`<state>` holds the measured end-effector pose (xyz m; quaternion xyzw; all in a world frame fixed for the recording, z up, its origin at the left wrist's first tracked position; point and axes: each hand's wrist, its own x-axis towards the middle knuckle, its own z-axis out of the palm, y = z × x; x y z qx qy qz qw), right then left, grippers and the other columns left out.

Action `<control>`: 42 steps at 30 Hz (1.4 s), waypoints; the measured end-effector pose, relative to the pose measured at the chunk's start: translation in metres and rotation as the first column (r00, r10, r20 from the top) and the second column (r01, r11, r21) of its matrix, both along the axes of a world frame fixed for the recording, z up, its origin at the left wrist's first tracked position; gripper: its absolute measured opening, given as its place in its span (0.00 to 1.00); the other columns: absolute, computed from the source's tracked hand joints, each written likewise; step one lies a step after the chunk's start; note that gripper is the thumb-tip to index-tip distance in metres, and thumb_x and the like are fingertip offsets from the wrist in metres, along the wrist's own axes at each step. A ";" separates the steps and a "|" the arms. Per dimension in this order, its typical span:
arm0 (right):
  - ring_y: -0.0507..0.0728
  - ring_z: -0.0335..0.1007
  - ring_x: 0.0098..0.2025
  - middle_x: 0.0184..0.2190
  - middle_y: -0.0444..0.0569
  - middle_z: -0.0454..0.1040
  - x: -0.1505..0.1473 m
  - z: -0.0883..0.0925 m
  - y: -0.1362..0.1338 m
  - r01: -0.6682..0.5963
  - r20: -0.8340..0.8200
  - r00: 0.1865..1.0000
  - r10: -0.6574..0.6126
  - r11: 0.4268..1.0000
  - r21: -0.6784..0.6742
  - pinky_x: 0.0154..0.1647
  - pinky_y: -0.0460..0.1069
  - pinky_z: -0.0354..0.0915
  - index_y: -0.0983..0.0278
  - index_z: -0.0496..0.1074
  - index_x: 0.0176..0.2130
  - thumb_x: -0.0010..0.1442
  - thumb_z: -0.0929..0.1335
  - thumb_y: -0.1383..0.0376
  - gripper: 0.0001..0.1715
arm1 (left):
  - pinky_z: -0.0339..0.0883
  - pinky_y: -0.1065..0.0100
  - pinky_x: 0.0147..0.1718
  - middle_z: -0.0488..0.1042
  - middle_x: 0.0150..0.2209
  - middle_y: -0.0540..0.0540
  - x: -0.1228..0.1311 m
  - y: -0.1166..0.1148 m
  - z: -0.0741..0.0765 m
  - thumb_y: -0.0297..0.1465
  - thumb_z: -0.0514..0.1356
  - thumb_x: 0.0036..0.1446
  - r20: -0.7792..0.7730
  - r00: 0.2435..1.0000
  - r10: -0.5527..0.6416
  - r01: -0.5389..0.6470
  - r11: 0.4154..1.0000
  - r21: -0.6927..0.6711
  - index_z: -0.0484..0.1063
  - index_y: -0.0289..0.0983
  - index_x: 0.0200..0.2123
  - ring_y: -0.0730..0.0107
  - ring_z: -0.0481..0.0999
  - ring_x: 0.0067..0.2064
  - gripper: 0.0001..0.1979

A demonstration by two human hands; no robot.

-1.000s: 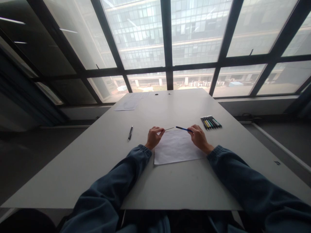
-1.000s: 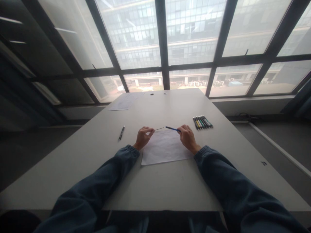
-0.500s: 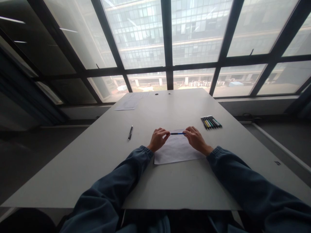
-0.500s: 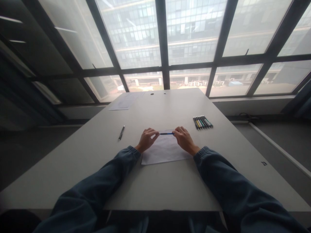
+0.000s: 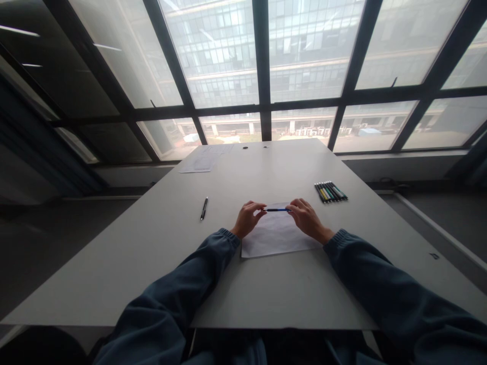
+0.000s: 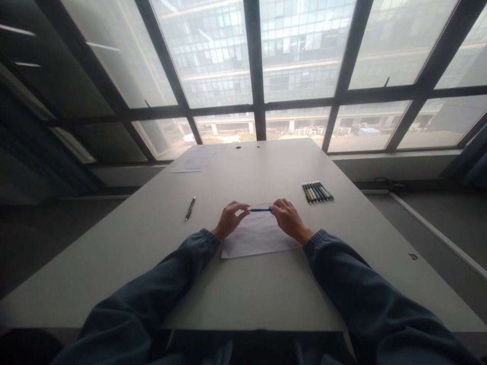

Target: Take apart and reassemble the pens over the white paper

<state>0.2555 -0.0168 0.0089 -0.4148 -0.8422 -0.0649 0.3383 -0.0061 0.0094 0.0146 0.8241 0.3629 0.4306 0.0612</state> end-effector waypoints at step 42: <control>0.57 0.66 0.39 0.39 0.53 0.72 -0.004 0.004 -0.007 -0.028 0.142 0.989 0.040 0.996 -0.088 0.43 0.50 0.61 0.64 0.71 0.44 0.67 0.60 0.74 0.13 | 0.73 0.62 0.38 0.79 0.33 0.45 -0.001 -0.001 -0.002 0.32 0.67 0.56 0.038 0.994 -0.105 0.106 0.994 -0.026 0.79 0.39 0.37 0.65 0.75 0.37 0.05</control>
